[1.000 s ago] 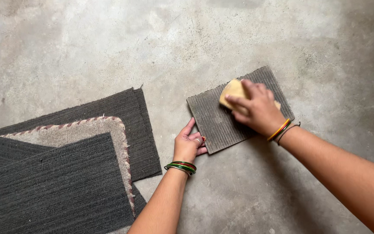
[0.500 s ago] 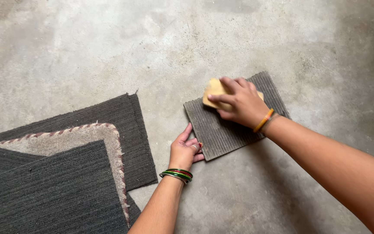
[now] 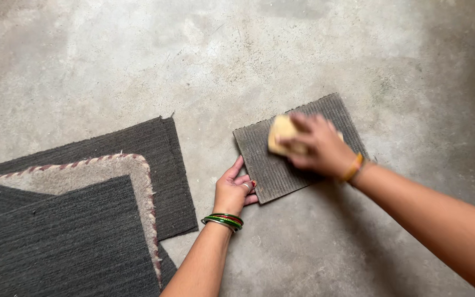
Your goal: The person brushes dust off small rectangular rug pieces by hand using a wooden-backed brush.
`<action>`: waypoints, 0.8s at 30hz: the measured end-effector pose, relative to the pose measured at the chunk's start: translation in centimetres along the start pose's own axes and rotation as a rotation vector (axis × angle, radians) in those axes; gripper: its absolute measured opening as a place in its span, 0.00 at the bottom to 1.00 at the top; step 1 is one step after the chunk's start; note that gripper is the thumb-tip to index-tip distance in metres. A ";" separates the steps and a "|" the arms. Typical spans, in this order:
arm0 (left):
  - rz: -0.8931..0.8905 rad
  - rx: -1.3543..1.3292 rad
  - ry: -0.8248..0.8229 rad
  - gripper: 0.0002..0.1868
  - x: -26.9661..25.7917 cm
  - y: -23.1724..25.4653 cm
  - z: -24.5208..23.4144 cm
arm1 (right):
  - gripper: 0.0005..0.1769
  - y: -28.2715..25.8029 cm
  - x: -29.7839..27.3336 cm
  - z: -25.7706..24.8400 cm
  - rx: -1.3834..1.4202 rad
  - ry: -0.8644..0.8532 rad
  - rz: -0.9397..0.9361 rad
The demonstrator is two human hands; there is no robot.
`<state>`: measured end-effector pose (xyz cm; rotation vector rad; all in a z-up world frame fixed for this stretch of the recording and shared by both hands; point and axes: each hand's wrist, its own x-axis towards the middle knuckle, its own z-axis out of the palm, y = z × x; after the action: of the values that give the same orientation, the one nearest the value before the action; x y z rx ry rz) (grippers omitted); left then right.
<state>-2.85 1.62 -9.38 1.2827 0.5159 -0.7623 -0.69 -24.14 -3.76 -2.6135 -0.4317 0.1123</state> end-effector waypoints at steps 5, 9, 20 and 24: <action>-0.032 -0.002 -0.005 0.43 0.4 -0.4 -0.5 | 0.24 -2.4 4.2 2.5 -0.057 0.243 -0.064; -0.032 -0.182 -0.092 0.40 -0.8 1.7 -1.2 | 0.27 -6.8 -2.0 2.6 0.083 0.152 -0.144; -0.010 -0.001 0.046 0.22 -1.3 1.6 1.0 | 0.26 -2.9 -9.9 3.1 0.004 0.246 -0.008; 0.025 0.092 0.109 0.21 -1.5 1.1 1.0 | 0.24 6.7 -9.0 -1.6 -0.209 0.437 0.388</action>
<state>-3.10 1.05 -7.31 1.4196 0.5566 -0.7042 -7.09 -33.33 -5.48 -2.7862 0.2288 -0.3905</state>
